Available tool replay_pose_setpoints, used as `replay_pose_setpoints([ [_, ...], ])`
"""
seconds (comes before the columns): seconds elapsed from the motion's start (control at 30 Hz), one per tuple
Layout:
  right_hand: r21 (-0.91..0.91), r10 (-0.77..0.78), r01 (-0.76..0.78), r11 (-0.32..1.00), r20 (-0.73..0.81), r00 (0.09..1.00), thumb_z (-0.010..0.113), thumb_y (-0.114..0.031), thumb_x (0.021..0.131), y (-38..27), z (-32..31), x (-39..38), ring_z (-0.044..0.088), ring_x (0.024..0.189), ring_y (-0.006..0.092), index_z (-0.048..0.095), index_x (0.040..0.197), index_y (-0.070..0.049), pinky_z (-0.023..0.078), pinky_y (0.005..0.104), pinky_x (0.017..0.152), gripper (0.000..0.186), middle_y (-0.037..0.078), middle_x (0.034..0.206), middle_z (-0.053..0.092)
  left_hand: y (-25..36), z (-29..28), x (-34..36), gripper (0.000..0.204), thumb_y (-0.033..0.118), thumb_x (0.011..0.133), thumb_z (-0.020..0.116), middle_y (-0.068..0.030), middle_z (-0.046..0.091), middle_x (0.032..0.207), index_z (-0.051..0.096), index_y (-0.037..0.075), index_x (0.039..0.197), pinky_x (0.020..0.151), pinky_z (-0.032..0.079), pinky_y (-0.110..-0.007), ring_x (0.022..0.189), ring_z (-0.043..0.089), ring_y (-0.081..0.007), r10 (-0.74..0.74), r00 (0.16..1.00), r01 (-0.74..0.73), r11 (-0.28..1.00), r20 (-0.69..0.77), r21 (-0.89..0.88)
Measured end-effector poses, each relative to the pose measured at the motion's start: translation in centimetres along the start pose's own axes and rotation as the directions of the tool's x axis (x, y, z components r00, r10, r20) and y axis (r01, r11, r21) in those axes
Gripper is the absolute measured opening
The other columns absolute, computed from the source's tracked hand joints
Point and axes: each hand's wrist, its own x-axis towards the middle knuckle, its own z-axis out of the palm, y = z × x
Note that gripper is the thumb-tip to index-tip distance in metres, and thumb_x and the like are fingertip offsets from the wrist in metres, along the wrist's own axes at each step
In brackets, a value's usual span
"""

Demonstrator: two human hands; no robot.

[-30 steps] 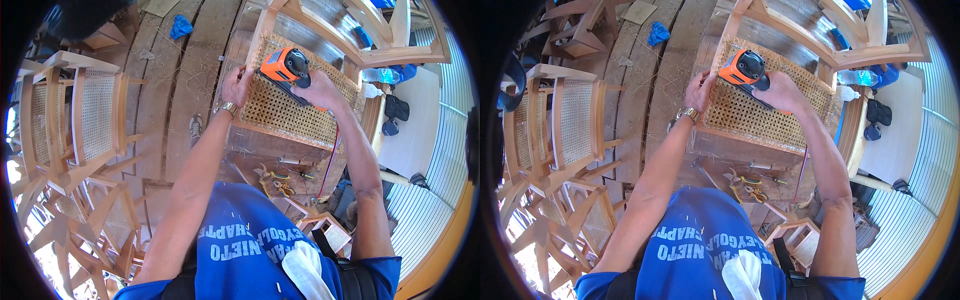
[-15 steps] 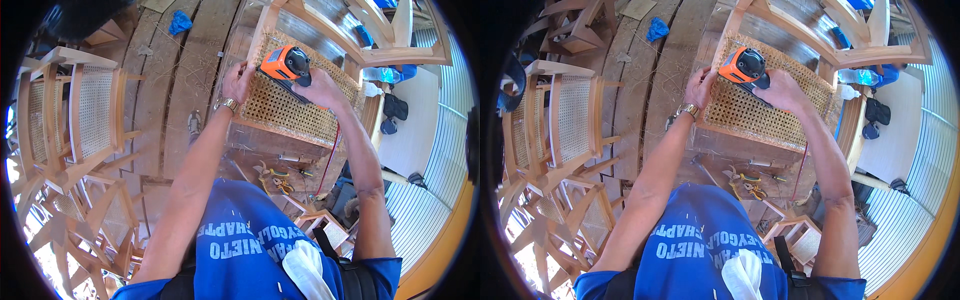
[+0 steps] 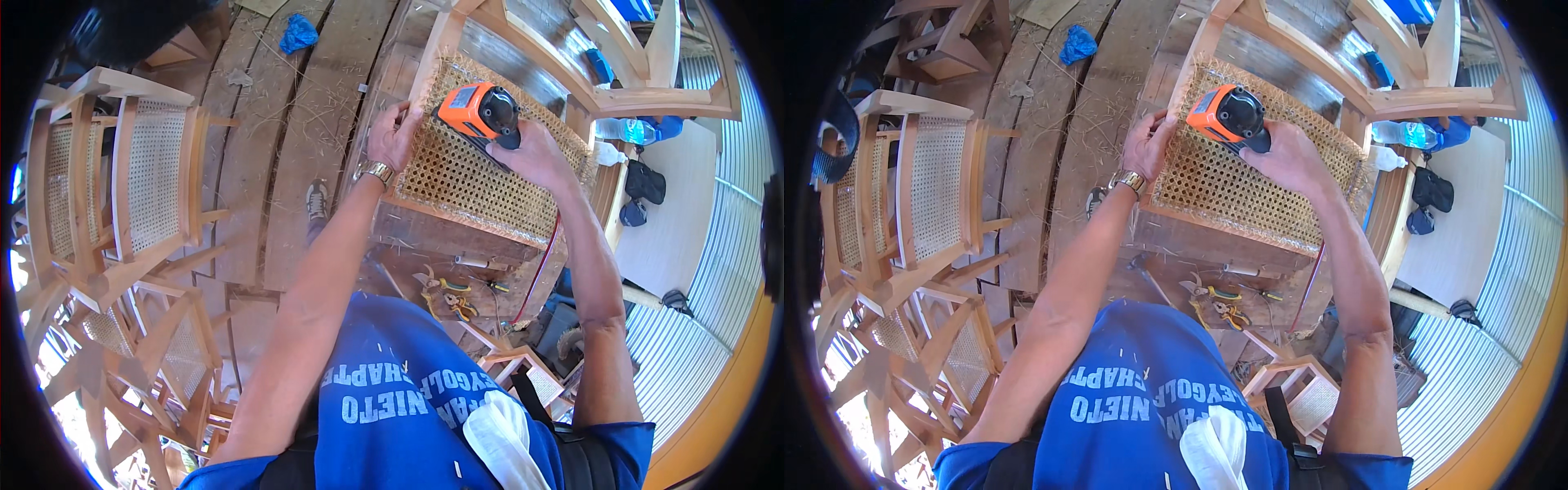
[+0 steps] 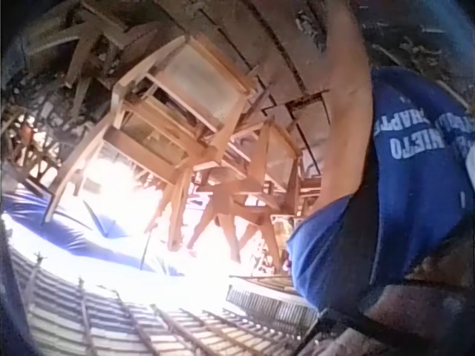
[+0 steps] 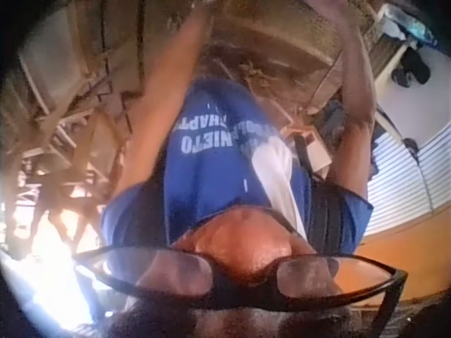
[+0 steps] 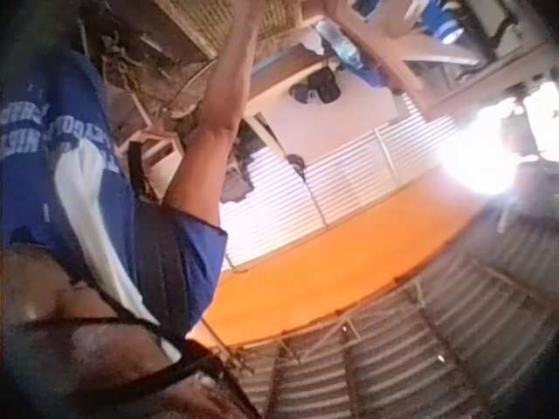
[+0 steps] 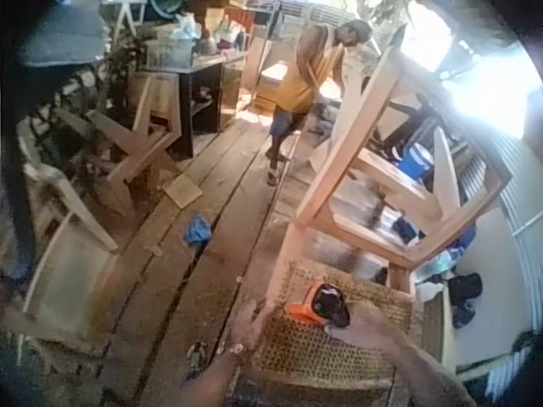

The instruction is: Attaching rattan cane webbing to a wooden chair frame using various tools.

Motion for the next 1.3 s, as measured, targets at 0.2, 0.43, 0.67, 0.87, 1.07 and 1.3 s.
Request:
replay_pose_setpoints([
  [0.2, -0.041, 0.007, -0.007, 0.999, 0.015, 1.000, 0.075, -0.031, 0.080, -1.3, 0.1, 0.0, 0.069, 0.079, 0.0289, 0.072, 0.101, 0.000, 0.052, 0.0402, 0.078, 0.038, 0.017, 0.082, 0.070, 0.3, -0.1, -0.1, 0.055, 0.042, 0.095, 0.064, -0.0096, 0.070, 0.107, 0.061, 0.000, 0.131, 0.086, 0.050, -0.029, 0.095, 0.064, -0.0143, 0.007, 1.000, -0.007, 1.000, -0.023, 0.021],
  [0.43, -0.085, -0.005, 0.004, 0.996, -0.015, 1.000, 0.074, -0.032, 0.080, -1.5, 0.9, 0.0, 0.071, 0.083, 0.0326, 0.071, 0.101, 0.000, 0.053, 0.0428, 0.079, 0.037, 0.019, 0.083, 0.071, 0.2, -0.4, -0.1, 0.055, 0.042, 0.096, 0.063, -0.0102, 0.070, 0.109, 0.062, 0.000, 0.131, 0.086, 0.050, -0.029, 0.096, 0.064, -0.0145, 0.006, 1.000, -0.005, 0.999, -0.015, 0.046],
  [0.67, 0.032, 0.013, -0.015, 0.999, 0.058, 0.998, 0.073, -0.030, 0.080, 0.0, 0.8, -0.3, 0.071, 0.080, 0.0298, 0.073, 0.104, -0.005, 0.054, 0.0400, 0.079, 0.035, 0.014, 0.084, 0.073, 1.6, -0.5, -0.5, 0.054, 0.042, 0.096, 0.063, -0.0090, 0.069, 0.114, 0.062, 0.000, 0.131, 0.087, 0.050, -0.029, 0.098, 0.063, -0.0147, -0.048, 0.999, 0.049, 0.997, 0.006, -0.056],
  [0.87, 0.089, -0.003, -0.002, 0.996, 0.054, 0.999, 0.074, -0.029, 0.079, 1.2, 1.8, -1.4, 0.071, 0.081, 0.0272, 0.073, 0.109, -0.005, 0.054, 0.0381, 0.081, 0.038, 0.014, 0.086, 0.073, 2.8, -0.5, -0.9, 0.057, 0.042, 0.093, 0.065, -0.0101, 0.067, 0.119, 0.061, 0.000, 0.131, 0.093, 0.047, -0.029, 0.105, 0.062, -0.0162, -0.152, 0.988, 0.153, 0.975, 0.023, -0.161],
  [1.07, 0.065, 0.017, -0.022, 0.998, 0.081, 0.997, 0.075, -0.030, 0.080, 0.0, 1.9, -1.6, 0.071, 0.082, 0.0275, 0.073, 0.111, -0.005, 0.054, 0.0381, 0.082, 0.040, 0.015, 0.087, 0.073, 2.8, -0.7, -0.9, 0.059, 0.044, 0.092, 0.065, -0.0108, 0.067, 0.120, 0.061, 0.000, 0.132, 0.094, 0.047, -0.030, 0.106, 0.061, -0.0171, -0.139, 0.990, 0.141, 0.979, 0.023, -0.147],
  [1.3, 0.073, 0.015, -0.022, 0.997, 0.094, 0.995, 0.075, -0.029, 0.080, 0.0, 1.9, -1.4, 0.071, 0.082, 0.0272, 0.073, 0.110, -0.004, 0.054, 0.0377, 0.082, 0.039, 0.016, 0.087, 0.073, 3.2, -0.8, -0.9, 0.061, 0.045, 0.092, 0.065, -0.0114, 0.068, 0.118, 0.060, 0.000, 0.133, 0.091, 0.048, -0.030, 0.104, 0.062, -0.0171, -0.161, 0.986, 0.165, 0.981, 0.044, -0.103],
])
